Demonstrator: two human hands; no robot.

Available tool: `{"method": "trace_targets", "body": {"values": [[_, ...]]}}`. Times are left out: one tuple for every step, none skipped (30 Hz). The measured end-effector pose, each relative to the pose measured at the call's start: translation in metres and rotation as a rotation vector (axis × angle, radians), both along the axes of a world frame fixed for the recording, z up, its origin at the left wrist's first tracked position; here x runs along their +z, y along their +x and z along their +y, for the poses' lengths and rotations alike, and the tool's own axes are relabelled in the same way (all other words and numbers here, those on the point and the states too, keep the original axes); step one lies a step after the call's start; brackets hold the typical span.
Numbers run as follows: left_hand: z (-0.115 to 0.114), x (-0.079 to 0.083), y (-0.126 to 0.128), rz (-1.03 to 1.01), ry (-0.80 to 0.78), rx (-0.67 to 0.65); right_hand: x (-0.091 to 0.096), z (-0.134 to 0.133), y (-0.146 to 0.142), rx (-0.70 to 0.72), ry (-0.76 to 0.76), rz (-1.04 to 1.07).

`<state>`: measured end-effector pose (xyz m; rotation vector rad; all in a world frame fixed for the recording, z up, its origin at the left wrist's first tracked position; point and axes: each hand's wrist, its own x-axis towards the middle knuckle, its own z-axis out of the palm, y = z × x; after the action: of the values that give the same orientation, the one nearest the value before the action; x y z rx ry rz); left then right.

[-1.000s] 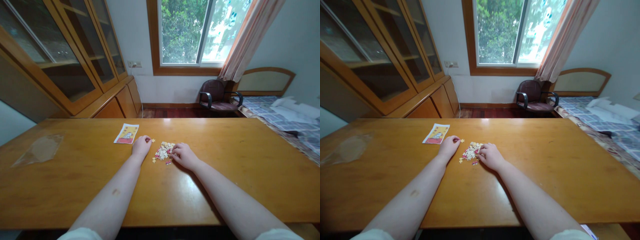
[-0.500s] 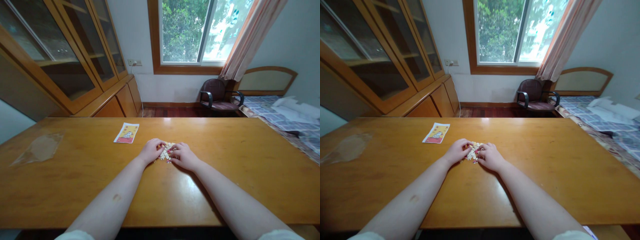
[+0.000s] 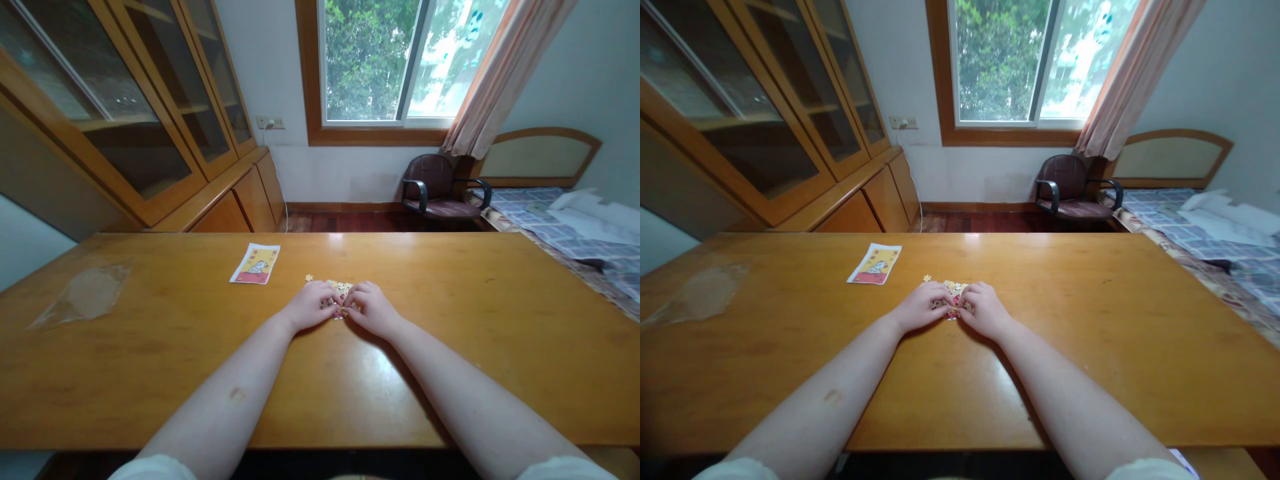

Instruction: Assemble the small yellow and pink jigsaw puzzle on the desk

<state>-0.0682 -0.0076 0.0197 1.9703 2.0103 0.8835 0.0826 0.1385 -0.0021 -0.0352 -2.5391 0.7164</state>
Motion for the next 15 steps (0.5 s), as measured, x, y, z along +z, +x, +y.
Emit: {"method": "trace_targets", "body": {"values": [[0.0, 0.001, 0.001, -0.019, 0.004, -0.005, 0.0, 0.0, 0.0, -0.012, -0.002, 0.014], [0.0, 0.001, 0.001, -0.035, 0.004, -0.011, 0.001, -0.001, 0.0, -0.021, -0.004, 0.027], [0.0, 0.002, 0.002, -0.046, 0.002, -0.014, 0.001, -0.001, 0.0, -0.027, -0.005, 0.036], [0.001, 0.002, 0.003, -0.049, 0.0, -0.015, 0.001, -0.001, 0.0, -0.03, -0.006, 0.038], [0.001, 0.002, 0.004, -0.045, -0.001, -0.008, 0.002, -0.002, 0.0, -0.028, -0.005, 0.031], [0.001, 0.001, 0.004, -0.035, 0.001, 0.014, 0.002, -0.002, 0.0, -0.024, -0.001, 0.018], [0.001, 0.0, 0.002, -0.022, 0.005, 0.059, 0.003, -0.002, 0.0, -0.02, 0.007, 0.0], [0.001, 0.0, 0.0, -0.01, 0.013, 0.131, 0.003, -0.002, 0.001, -0.016, 0.018, -0.021], [0.0, -0.001, -0.004, -0.001, 0.022, 0.227, 0.003, -0.002, 0.001, -0.009, 0.032, -0.047], [-0.001, -0.002, -0.009, 0.003, 0.035, 0.353, 0.004, -0.002, 0.002, 0.002, 0.047, -0.073], [-0.002, -0.003, -0.015, 0.004, 0.041, 0.483, 0.004, -0.002, 0.003, 0.02, 0.06, -0.098], [-0.004, -0.003, -0.021, 0.007, 0.044, 0.593, 0.005, -0.002, 0.004, 0.042, 0.069, -0.121], [-0.006, -0.003, -0.027, 0.03, 0.044, 0.668, 0.006, -0.003, 0.004, 0.067, 0.076, -0.138], [-0.008, -0.002, -0.032, 0.079, 0.032, 0.718, 0.007, -0.003, 0.005, 0.091, 0.079, -0.15], [-0.009, -0.002, -0.035, 0.134, 0.01, 0.743, 0.008, -0.004, 0.006, 0.113, 0.082, -0.158]]}}
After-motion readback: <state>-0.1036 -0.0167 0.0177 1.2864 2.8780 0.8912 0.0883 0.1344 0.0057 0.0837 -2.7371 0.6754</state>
